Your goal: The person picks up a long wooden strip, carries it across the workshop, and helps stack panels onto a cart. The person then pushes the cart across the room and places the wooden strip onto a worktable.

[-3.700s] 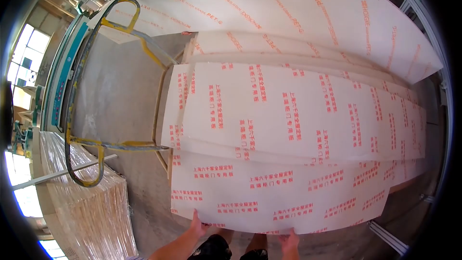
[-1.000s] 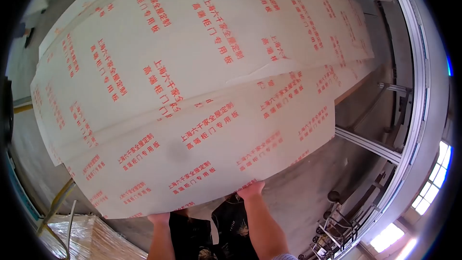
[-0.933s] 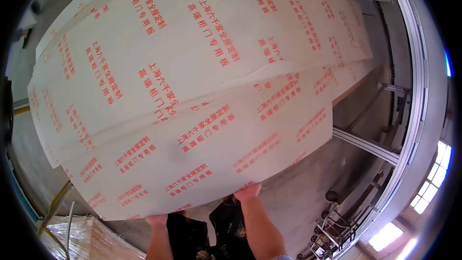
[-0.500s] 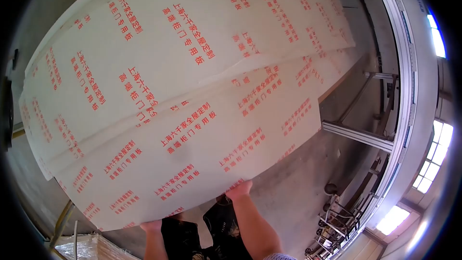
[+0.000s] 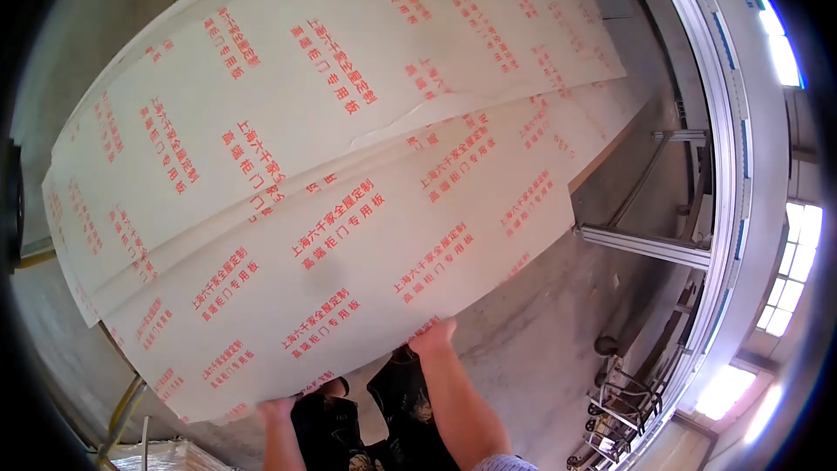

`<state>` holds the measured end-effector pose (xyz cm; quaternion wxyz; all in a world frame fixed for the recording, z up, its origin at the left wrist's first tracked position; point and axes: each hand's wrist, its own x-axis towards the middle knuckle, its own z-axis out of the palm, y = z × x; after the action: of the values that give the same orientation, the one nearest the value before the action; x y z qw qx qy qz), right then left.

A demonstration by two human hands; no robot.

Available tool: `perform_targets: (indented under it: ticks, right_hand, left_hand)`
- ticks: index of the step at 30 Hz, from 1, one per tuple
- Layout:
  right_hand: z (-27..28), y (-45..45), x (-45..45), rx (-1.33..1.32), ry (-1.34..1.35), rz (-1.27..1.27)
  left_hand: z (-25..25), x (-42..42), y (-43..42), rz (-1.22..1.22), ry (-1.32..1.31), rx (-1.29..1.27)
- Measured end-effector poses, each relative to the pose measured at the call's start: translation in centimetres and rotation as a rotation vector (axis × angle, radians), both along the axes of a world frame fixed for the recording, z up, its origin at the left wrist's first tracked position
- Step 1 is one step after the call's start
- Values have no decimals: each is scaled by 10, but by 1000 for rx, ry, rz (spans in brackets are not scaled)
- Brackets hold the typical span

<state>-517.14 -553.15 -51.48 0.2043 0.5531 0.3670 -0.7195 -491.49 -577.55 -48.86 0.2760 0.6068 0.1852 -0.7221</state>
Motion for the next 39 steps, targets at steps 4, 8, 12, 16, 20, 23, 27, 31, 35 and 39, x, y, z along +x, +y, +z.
perform_targets:
  ticks: [4, 8, 12, 16, 20, 23, 27, 31, 35, 39]
  right_hand:
    - [4, -3, -4, -45, 1, -4]
    - [20, -9, -3, -11, 9, 14]
    - [26, -8, -5, -102, -14, 25]
    - [-14, 25, 32, -153, 312, 348]
    - [-11, 21, 27, 286, -93, 431]
    - [16, 22, 15, 300, -64, 535]
    - [62, 22, 4, 80, -5, 694]
    - [124, 9, 5, 113, 41, 879]
    - [143, 5, 12, 190, 123, 1119]
    - [186, -33, 31, 250, 293, 1744]
  left_hand:
    - [-57, 72, 14, -188, 76, -56]
    - [-24, 58, 17, -259, -113, -25]
    - [-22, 66, 24, -485, 28, -197]
    - [16, 39, 18, -424, -171, -89]
    - [-15, 115, 50, -734, -548, -33]
    - [30, 133, 49, -791, -484, -90]
    - [85, 192, 65, -1027, -497, -214]
    - [105, 252, 98, -1102, -563, -244]
    - [169, 286, 102, -1216, -537, -340]
    - [225, 322, 93, -1300, -589, -401]
